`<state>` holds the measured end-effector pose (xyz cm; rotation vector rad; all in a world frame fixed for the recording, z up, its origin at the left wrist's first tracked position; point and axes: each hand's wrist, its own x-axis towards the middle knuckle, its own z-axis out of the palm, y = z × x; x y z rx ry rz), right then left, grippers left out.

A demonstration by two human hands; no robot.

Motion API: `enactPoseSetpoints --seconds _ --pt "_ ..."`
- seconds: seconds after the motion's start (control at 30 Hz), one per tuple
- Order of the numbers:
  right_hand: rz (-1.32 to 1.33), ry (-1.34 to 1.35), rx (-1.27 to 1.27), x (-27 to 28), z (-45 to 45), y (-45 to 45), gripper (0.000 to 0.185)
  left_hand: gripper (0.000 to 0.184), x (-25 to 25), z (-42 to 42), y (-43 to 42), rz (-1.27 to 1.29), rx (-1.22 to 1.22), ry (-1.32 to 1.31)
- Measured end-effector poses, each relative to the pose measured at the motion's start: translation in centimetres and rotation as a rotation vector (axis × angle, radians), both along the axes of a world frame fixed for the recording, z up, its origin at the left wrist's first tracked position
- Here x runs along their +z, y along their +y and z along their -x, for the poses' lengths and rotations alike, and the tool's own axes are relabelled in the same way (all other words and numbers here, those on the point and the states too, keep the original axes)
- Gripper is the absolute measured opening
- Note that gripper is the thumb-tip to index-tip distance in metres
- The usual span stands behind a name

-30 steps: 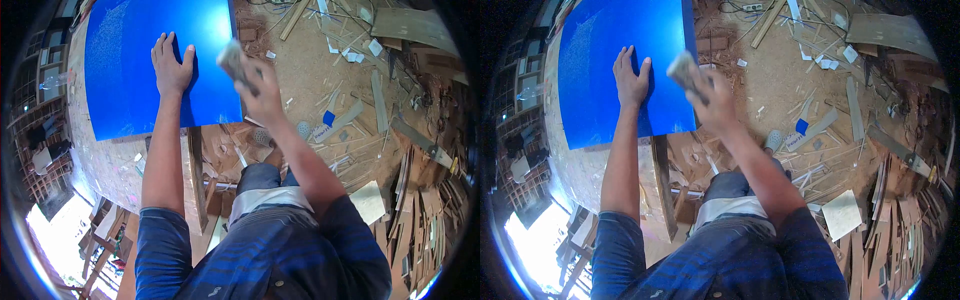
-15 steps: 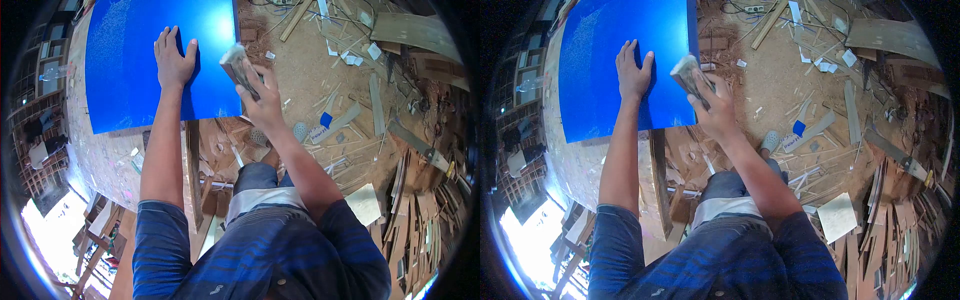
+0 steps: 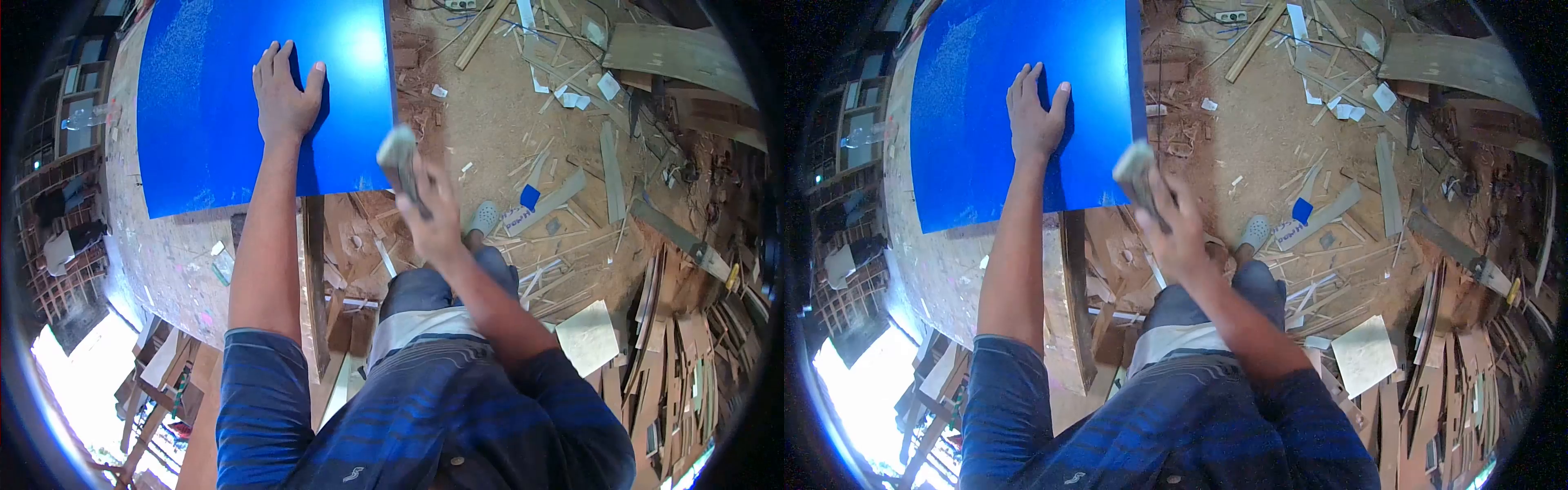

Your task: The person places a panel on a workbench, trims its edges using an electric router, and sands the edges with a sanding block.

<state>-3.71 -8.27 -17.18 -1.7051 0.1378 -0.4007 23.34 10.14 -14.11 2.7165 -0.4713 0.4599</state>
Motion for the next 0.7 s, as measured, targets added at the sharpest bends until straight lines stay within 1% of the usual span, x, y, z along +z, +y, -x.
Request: enactPoseSetpoints --seconds 0.1,0.2,0.3,0.4,0.5,0.6,0.63,0.7 --pt "0.165 -0.024 0.017 0.9 0.2 -0.8 0.072 0.074 -0.1 -0.2 0.4 -0.002 -0.010 -0.009" --pt "0.118 -0.016 0.044 -0.1 -6.4 -2.5 0.073 0.074 -0.4 -0.2 0.4 0.010 -0.016 0.002" --pt "0.114 0.028 0.004 1.2 -6.1 -2.3 0.071 0.074 -0.1 -0.1 0.3 0.014 -0.002 0.022" --pt "0.181 -0.027 -0.009 1.1 0.8 -0.6 0.069 0.075 0.2 -0.1 0.1 0.009 -0.007 0.024" --pt "0.191 -0.033 -0.006 1.5 0.5 -0.8 0.069 0.075 0.2 0.1 0.3 0.008 -0.011 0.035" --pt "0.110 -0.056 -0.052 0.7 -6.2 -1.7 0.070 0.074 0.1 0.3 -0.1 0.015 -0.002 0.039" --pt "0.082 -0.009 -0.043 1.1 -6.7 -1.8 0.071 0.074 0.2 0.2 0.0 0.012 0.003 0.037" --pt "0.151 -0.027 -0.055 1.2 -4.1 -1.3 0.070 0.074 0.3 0.2 0.2 -0.003 0.000 0.033"
